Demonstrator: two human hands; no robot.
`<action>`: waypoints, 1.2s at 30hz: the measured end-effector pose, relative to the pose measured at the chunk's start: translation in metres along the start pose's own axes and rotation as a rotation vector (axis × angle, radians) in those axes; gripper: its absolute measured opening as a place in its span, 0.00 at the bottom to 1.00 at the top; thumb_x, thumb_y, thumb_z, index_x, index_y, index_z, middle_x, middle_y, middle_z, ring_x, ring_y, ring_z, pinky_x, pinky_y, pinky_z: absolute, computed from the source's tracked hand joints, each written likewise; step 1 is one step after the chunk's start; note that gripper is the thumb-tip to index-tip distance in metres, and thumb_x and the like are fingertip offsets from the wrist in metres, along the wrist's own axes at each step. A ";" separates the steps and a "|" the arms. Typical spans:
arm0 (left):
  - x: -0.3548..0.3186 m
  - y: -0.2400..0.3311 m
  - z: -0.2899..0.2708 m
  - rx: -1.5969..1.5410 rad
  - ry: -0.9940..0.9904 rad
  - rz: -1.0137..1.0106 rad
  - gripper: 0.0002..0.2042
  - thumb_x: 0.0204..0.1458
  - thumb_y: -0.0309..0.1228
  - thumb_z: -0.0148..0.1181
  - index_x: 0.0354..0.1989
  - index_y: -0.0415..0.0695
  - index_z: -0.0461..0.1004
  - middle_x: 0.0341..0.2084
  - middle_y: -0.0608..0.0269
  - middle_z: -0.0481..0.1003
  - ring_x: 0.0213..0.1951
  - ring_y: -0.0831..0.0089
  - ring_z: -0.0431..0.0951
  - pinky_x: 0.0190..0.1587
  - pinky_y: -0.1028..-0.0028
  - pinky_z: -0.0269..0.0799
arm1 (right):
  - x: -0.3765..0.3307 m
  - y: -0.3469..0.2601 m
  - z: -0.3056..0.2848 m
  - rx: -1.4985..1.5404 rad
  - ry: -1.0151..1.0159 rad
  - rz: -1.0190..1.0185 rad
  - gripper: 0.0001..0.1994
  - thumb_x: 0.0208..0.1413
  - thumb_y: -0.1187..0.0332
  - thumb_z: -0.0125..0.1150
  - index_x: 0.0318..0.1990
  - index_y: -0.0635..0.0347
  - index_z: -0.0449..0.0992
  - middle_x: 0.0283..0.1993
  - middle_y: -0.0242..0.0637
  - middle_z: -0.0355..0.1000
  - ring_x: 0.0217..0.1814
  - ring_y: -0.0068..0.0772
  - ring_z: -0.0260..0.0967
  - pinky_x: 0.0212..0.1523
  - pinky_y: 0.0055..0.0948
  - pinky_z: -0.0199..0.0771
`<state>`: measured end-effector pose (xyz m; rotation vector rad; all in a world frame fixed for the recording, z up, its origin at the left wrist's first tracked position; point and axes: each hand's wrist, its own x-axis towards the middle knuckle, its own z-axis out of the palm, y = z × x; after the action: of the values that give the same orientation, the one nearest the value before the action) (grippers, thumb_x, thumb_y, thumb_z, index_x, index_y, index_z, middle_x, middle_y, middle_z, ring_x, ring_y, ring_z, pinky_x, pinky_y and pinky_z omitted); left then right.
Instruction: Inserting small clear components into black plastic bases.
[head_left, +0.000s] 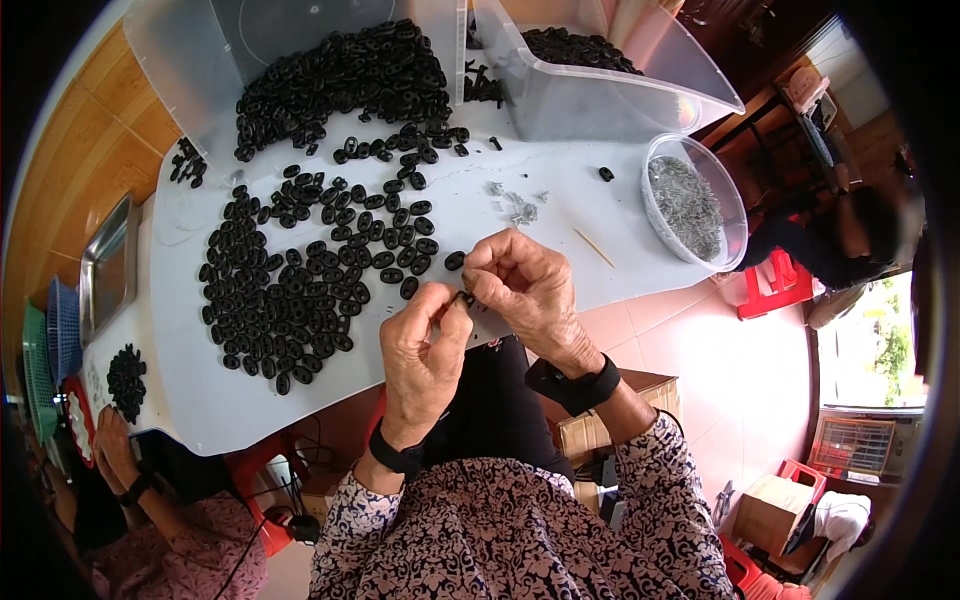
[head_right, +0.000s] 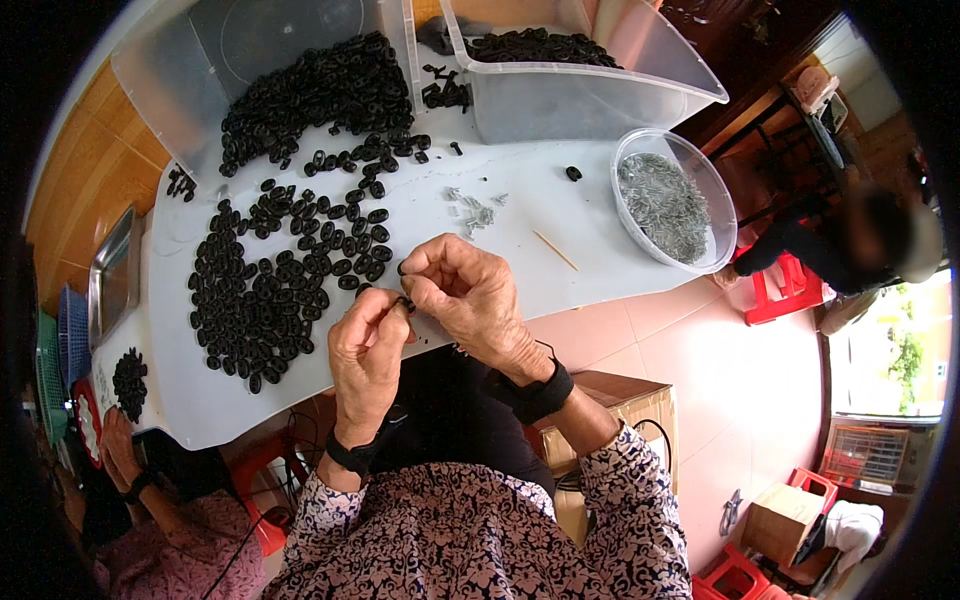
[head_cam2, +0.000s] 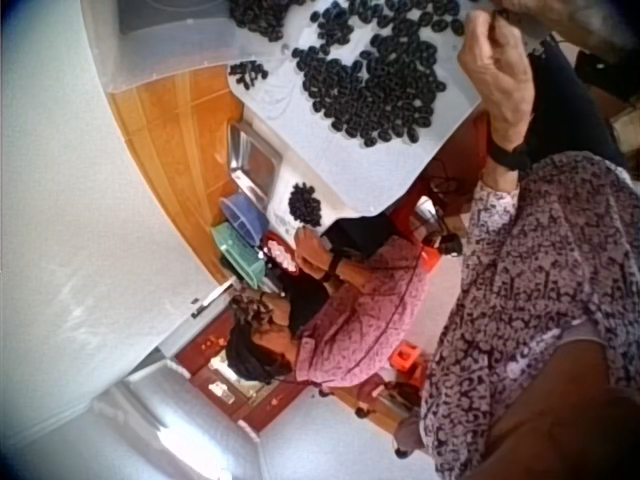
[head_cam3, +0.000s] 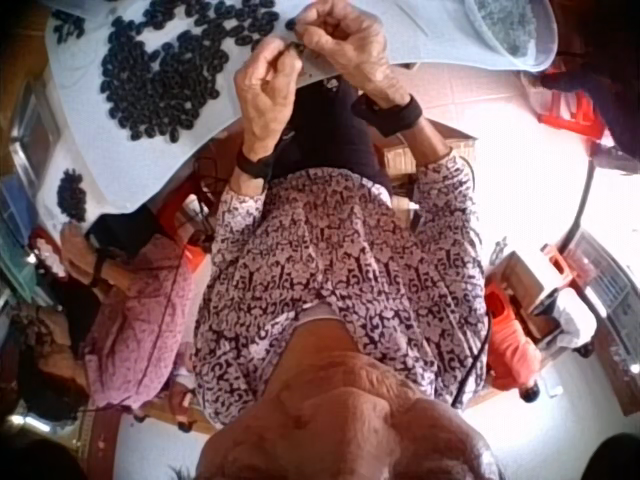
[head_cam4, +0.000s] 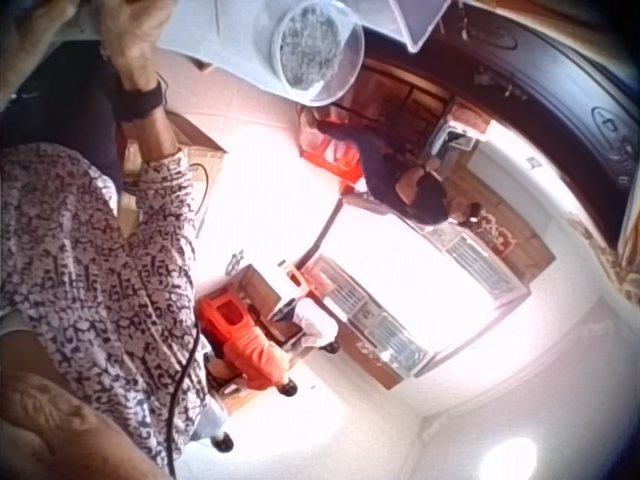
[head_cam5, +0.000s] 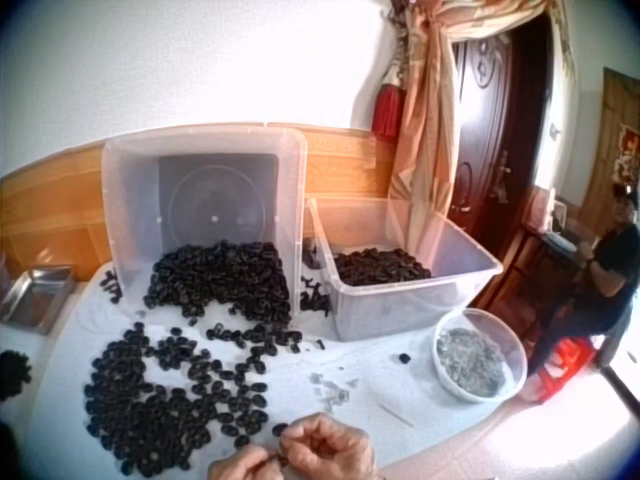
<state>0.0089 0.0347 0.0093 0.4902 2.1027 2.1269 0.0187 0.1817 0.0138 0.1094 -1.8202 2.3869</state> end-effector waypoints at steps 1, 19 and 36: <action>0.000 -0.004 0.001 0.037 0.016 0.042 0.03 0.54 0.23 0.53 0.30 0.36 0.68 0.17 0.72 0.63 0.19 0.87 0.58 0.20 0.82 0.55 | 0.000 0.000 0.000 -0.001 0.001 0.001 0.05 0.56 0.81 0.56 0.40 0.66 0.72 0.33 0.26 0.71 0.35 0.13 0.67 0.39 0.16 0.71; -0.002 -0.005 -0.003 -0.040 0.010 0.030 0.03 0.53 0.22 0.54 0.32 0.35 0.69 0.22 0.68 0.69 0.23 0.84 0.66 0.23 0.80 0.63 | 0.004 -0.007 -0.009 -0.140 -0.152 0.091 0.06 0.59 0.70 0.60 0.35 0.66 0.75 0.28 0.27 0.72 0.31 0.13 0.65 0.34 0.17 0.70; -0.003 -0.008 -0.001 -0.001 0.053 0.101 0.04 0.55 0.24 0.54 0.33 0.35 0.71 0.21 0.69 0.68 0.20 0.86 0.62 0.21 0.82 0.59 | -0.002 -0.002 -0.002 -0.230 -0.052 0.054 0.09 0.60 0.67 0.60 0.33 0.65 0.74 0.28 0.28 0.72 0.30 0.13 0.66 0.33 0.17 0.70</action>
<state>0.0100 0.0334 0.0011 0.5572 2.1484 2.2185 0.0210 0.1840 0.0146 0.1001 -2.1319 2.2070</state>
